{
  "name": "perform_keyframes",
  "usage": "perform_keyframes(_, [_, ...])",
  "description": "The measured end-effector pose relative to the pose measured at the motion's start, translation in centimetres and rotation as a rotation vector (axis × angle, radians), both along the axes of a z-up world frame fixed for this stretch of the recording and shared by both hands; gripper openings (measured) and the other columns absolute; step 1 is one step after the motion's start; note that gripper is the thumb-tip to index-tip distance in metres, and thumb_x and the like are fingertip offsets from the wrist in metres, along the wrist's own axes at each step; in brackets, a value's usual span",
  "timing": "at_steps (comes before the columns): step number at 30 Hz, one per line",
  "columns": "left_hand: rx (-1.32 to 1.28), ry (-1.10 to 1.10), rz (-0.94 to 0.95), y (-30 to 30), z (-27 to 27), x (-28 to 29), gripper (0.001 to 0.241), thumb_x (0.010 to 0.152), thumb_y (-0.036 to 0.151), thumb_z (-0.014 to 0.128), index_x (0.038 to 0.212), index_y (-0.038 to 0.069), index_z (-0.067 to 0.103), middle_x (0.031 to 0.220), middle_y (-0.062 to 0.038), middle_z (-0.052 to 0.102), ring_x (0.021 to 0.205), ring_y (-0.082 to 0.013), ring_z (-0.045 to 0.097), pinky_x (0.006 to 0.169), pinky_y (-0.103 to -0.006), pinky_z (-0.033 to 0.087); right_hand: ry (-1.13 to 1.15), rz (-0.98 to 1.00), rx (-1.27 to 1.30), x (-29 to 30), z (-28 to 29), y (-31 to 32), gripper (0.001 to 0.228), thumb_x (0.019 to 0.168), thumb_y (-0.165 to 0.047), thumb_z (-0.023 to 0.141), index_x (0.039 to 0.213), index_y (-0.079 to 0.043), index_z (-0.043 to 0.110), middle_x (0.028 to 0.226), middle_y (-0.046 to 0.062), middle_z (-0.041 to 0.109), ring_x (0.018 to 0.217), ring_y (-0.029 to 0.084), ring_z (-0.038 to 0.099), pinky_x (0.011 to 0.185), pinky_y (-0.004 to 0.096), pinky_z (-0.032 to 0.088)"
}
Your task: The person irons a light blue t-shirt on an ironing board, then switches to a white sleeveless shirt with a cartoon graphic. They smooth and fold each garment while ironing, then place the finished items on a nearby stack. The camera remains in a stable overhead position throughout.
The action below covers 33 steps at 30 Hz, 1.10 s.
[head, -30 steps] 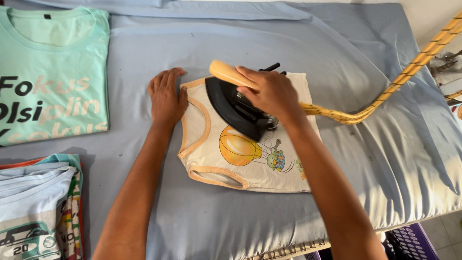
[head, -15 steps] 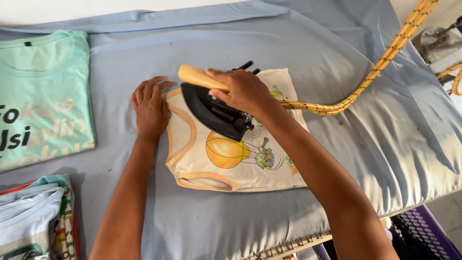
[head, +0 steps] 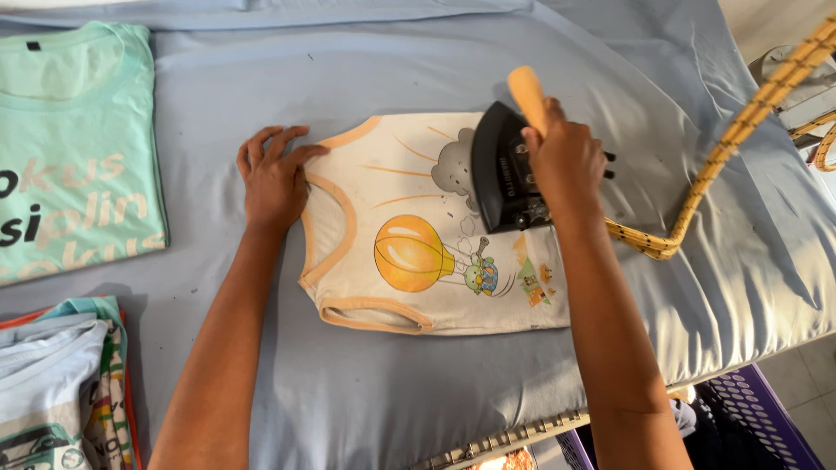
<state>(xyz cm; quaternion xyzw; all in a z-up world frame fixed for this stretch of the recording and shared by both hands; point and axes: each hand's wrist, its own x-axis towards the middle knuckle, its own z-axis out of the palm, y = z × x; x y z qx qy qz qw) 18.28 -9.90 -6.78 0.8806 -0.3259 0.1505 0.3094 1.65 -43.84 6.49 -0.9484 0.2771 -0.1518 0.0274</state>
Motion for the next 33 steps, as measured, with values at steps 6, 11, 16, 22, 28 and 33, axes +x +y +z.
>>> perform_keyframes(6, [-0.101,-0.022,-0.102,0.1,1.2,-0.8,0.022,0.102,0.014,0.063,0.118,0.022,0.075,0.143,0.004,0.063,0.143,-0.0269,0.043,0.122,-0.0531,0.020,0.072,-0.031,0.083,-1.7,0.4,0.4,0.051,0.098,-0.031,0.071,0.141,-0.008,0.057,0.090,0.023,0.075,0.084,0.042,0.073,0.070,0.053,0.058])
perform_keyframes(11, [0.042,-0.127,-0.333,0.3,2.6,-1.8,0.038,0.099,0.043,0.065,0.132,0.026,0.071,0.148,0.002,0.060,0.142,-0.0307,0.039,0.121,-0.0608,0.011,0.075,0.077,0.187,-4.3,1.9,1.1,0.057,0.096,-0.031,0.073,0.145,-0.009,0.055,0.096,0.023,0.074,0.083,0.038,0.075,0.071,0.050,0.059])
perform_keyframes(16, [0.134,-0.089,-0.281,0.1,1.5,-1.3,0.033,0.102,0.036,0.064,0.133,0.027,0.072,0.148,0.005,0.062,0.149,-0.0265,0.038,0.123,-0.0607,0.009,0.104,0.233,0.275,-8.0,2.8,1.4,0.058,0.092,-0.036,0.078,0.144,-0.016,0.061,0.095,0.018,0.077,0.077,0.032,0.074,0.074,0.046,0.056])
perform_keyframes(22, [0.081,-0.055,-0.239,0.3,0.7,-1.5,0.028,0.105,0.023,0.064,0.130,0.024,0.074,0.142,0.007,0.067,0.148,-0.0212,0.045,0.127,-0.0546,0.013,0.193,0.342,0.462,-11.1,3.4,0.7,0.068,0.080,-0.045,0.081,0.142,-0.024,0.062,0.110,0.006,0.079,0.068,0.020,0.072,0.066,0.035,0.054])
perform_keyframes(28, [0.077,-0.098,-0.229,0.2,0.8,-1.5,0.028,0.103,0.018,0.067,0.129,0.023,0.075,0.141,0.007,0.069,0.145,-0.0194,0.048,0.127,-0.0531,0.017,0.345,0.669,0.525,-12.8,3.7,-0.4,0.068,0.077,-0.054,0.076,0.139,-0.032,0.063,0.119,0.000,0.078,0.067,0.012,0.075,0.066,0.033,0.058])
perform_keyframes(33, [0.082,-0.124,-0.212,0.0,0.9,-1.6,0.027,0.100,0.018,0.069,0.126,0.022,0.076,0.136,0.006,0.070,0.139,-0.0202,0.050,0.124,-0.0541,0.020,0.238,0.512,0.178,-15.0,3.0,2.3,0.059,0.084,-0.052,0.074,0.140,-0.036,0.063,0.101,0.000,0.080,0.069,0.021,0.073,0.069,0.037,0.059])
